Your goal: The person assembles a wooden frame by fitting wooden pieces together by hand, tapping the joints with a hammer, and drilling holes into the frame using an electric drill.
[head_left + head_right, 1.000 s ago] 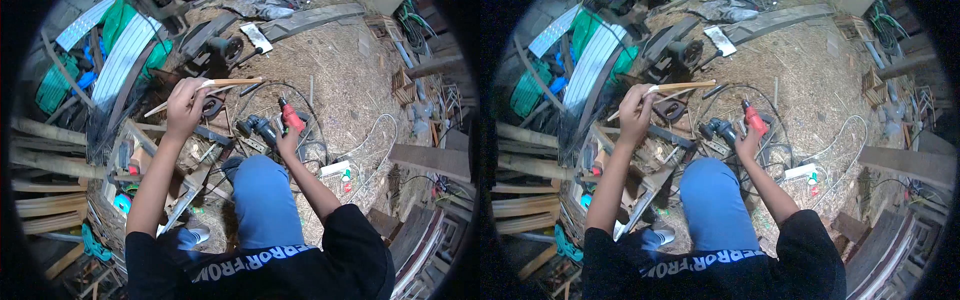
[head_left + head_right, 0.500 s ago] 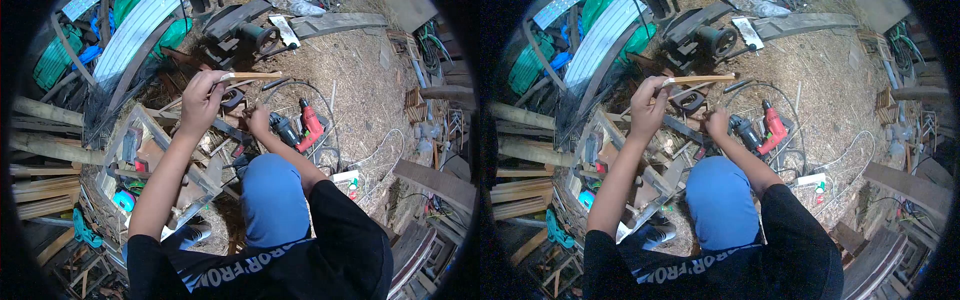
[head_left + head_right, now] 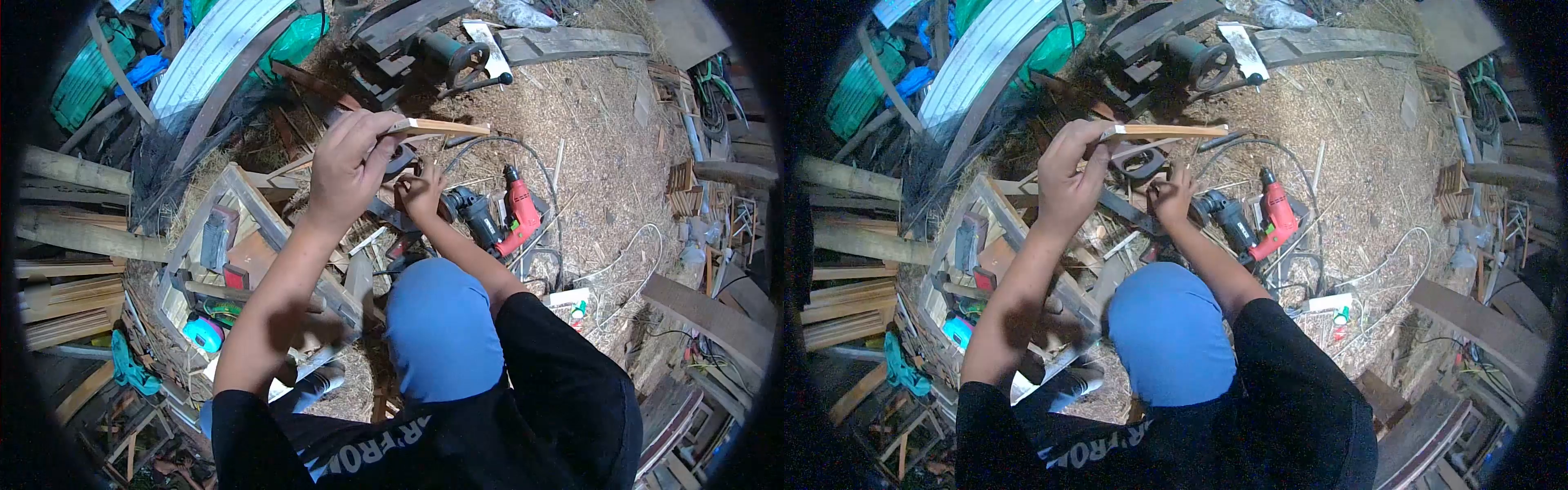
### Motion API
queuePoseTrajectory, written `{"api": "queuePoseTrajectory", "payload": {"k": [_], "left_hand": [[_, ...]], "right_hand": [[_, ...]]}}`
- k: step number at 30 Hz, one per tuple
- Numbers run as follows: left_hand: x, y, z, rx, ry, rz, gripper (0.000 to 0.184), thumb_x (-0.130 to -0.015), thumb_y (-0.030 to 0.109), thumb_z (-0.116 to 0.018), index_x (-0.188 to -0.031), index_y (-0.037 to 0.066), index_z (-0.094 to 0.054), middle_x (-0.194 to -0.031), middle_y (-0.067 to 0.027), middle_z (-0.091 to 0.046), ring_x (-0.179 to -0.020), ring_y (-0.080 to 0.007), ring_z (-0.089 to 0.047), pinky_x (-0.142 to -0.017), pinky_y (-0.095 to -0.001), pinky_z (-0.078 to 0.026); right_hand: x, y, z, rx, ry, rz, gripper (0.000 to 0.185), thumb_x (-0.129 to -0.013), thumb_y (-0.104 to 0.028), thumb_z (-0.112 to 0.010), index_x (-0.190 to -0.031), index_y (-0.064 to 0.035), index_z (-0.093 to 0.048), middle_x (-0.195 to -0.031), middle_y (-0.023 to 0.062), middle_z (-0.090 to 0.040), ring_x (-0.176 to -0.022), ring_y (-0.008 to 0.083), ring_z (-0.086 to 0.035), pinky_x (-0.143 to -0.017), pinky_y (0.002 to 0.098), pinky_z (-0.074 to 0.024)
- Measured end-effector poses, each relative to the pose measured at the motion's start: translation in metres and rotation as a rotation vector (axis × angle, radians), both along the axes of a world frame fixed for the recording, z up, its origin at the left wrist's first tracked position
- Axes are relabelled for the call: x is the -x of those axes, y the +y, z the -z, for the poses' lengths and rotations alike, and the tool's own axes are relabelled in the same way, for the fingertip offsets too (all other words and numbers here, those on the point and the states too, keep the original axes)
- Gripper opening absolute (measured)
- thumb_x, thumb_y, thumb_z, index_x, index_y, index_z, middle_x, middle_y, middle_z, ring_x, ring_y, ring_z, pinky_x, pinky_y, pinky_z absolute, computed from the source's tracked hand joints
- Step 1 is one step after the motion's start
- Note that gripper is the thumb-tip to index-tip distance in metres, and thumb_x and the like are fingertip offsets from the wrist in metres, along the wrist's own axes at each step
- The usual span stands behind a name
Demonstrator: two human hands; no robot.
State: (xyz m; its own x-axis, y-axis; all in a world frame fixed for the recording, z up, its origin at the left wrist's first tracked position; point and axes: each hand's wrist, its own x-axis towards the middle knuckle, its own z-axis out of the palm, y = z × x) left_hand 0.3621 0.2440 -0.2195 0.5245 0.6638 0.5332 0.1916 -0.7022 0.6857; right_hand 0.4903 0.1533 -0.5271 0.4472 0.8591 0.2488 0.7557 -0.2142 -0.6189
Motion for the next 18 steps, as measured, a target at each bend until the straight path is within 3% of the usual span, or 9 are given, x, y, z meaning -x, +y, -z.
{"api": "queuePoseTrajectory", "payload": {"k": [9,15,18], "left_hand": [[0.004,-0.002,-0.005,-0.018,0.018,0.001,0.026,-0.092,-0.004,-0.066,-0.117,0.001,-0.069,-0.099,-0.0136,-0.068,-0.091,-0.0264,-0.067,-0.083,-0.0349,-0.052],[0.003,-0.002,-0.002,-0.001,-0.001,0.030,0.027,-0.091,-0.005,-0.066,-0.118,0.001,-0.069,-0.099,-0.0133,-0.068,-0.089,-0.0265,-0.067,-0.080,-0.0338,-0.052],[0.000,-0.003,-0.003,0.019,-0.013,0.004,0.024,-0.091,-0.003,-0.068,-0.114,0.004,-0.069,-0.098,-0.0132,-0.069,-0.086,-0.0331,-0.065,-0.076,-0.0416,-0.050]], "right_hand": [[0.007,-0.001,0.002,0.153,0.009,-0.003,0.022,-0.067,-0.023,-0.090,-0.086,-0.0176,-0.080,-0.155,0.0239,-0.047,-0.144,0.0440,-0.042,-0.114,0.0617,-0.0286],[0.007,-0.001,0.005,0.166,0.026,-0.002,0.022,-0.068,-0.023,-0.089,-0.086,-0.0153,-0.080,-0.159,0.0254,-0.043,-0.149,0.0457,-0.038,-0.116,0.0633,-0.0262],[0.009,-0.001,0.003,0.147,0.005,0.014,0.022,-0.068,-0.021,-0.088,-0.086,-0.0152,-0.079,-0.156,0.0253,-0.045,-0.147,0.0468,-0.038,-0.115,0.0626,-0.0274]]}}
